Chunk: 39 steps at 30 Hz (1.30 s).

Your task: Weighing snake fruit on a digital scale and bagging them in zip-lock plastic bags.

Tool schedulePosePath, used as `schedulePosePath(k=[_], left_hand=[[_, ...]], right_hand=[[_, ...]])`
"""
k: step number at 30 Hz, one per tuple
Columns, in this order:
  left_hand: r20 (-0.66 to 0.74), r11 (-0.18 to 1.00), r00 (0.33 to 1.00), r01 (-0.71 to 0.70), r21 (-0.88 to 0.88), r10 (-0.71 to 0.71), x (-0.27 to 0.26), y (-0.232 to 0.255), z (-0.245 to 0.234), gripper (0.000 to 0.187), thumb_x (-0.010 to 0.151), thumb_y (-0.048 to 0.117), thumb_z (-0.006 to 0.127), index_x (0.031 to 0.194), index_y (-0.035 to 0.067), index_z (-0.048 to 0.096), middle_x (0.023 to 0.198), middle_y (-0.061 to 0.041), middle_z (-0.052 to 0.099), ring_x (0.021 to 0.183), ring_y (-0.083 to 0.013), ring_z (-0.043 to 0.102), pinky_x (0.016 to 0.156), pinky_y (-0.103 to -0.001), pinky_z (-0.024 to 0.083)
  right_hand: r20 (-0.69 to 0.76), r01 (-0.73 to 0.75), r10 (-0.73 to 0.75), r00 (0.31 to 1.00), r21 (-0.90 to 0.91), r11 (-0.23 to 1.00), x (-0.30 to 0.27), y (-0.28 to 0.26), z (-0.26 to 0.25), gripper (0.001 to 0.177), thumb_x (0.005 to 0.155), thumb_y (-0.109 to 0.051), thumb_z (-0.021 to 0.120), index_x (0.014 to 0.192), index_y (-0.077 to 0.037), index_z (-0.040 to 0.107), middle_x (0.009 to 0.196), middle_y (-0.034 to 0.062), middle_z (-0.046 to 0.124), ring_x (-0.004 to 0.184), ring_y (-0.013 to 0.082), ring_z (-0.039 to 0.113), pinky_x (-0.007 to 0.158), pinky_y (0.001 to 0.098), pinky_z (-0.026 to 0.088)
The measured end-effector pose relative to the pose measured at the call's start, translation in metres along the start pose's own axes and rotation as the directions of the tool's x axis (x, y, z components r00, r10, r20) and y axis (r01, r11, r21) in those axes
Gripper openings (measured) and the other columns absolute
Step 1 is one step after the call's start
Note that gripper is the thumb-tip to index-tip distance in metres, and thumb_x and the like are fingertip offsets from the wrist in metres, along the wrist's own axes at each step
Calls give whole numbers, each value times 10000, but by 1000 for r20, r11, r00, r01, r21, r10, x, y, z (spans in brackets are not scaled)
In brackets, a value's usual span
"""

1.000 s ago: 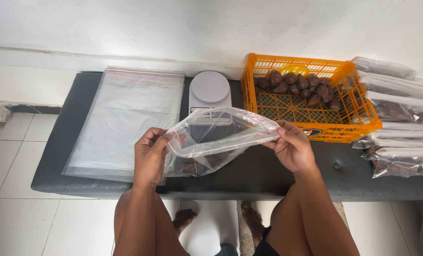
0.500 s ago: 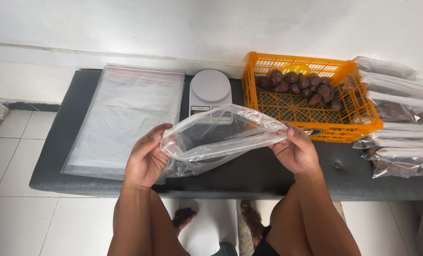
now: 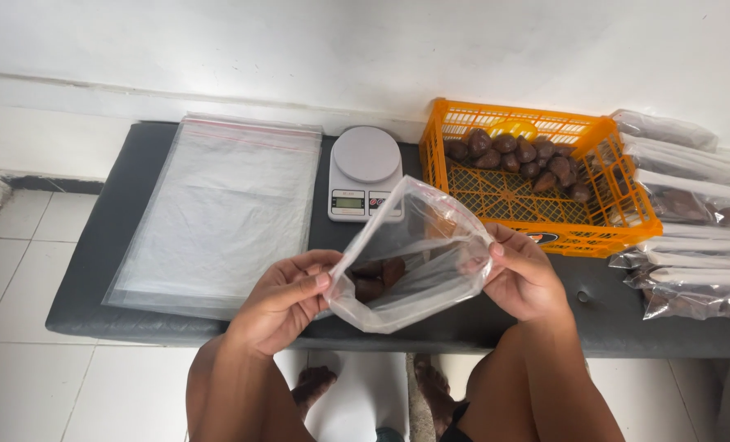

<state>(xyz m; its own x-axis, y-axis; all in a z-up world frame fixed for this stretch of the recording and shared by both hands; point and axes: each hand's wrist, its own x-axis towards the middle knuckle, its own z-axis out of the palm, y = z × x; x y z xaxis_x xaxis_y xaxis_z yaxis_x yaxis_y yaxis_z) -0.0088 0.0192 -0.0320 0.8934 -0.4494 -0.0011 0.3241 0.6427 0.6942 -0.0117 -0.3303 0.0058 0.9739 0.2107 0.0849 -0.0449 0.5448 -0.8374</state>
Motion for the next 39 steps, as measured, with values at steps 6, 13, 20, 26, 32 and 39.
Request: schedulePosePath(k=[6,13,20,26,32,39], left_hand=[[-160,987,981,-90,131,111,16,63,28,296,850,-35,689,1142,-85,708,834,-163,740,773,-301,769,798,-421,642],[55,17,552,-125,992,832,89,164,-5,189,837,-48,624,912,108,699,691,8,526,652,-153,558,672,-308,497],[-34,102,769,-41,994,639,51,213,-9,241,940,11,633,1126,165,626,816,68,475,720,-90,482,701,-266,427],[-389,137,766,375,917,512,43,78,-95,486,815,22,682,1283,-44,569,1025,-238,618,1024,-428,682,886,-523,574],[-572,276,696,502,820,433,24,23,-82,266,912,69,618,1152,-36,662,923,-183,686,915,-303,729,767,-422,602],[-476,439,721,261,860,504,32,-1,-113,172,873,-28,571,973,70,670,804,-84,552,799,-221,601,733,-400,541]], right_hand=[[-76,123,-131,988,-99,987,36,-32,4,139,940,4,631,1028,78,552,606,161,608,534,263,737,538,362,644],[-208,183,-420,883,-672,717,175,-53,65,136,899,78,650,984,-26,672,742,37,524,624,133,602,568,256,581],[-65,121,-276,959,-786,606,215,-40,104,349,909,10,702,1231,-121,730,741,-50,579,684,51,611,654,209,635],[-52,-32,-126,991,-986,162,171,105,23,232,886,-173,729,1097,-79,752,735,151,704,709,320,744,617,427,570],[-96,-90,-51,994,-989,121,136,152,-24,185,954,-136,659,1102,-41,602,875,173,652,855,334,708,725,450,576],[-35,-78,125,992,-931,356,121,99,18,273,880,-192,783,1013,-59,585,1038,148,610,1104,341,677,923,418,598]])
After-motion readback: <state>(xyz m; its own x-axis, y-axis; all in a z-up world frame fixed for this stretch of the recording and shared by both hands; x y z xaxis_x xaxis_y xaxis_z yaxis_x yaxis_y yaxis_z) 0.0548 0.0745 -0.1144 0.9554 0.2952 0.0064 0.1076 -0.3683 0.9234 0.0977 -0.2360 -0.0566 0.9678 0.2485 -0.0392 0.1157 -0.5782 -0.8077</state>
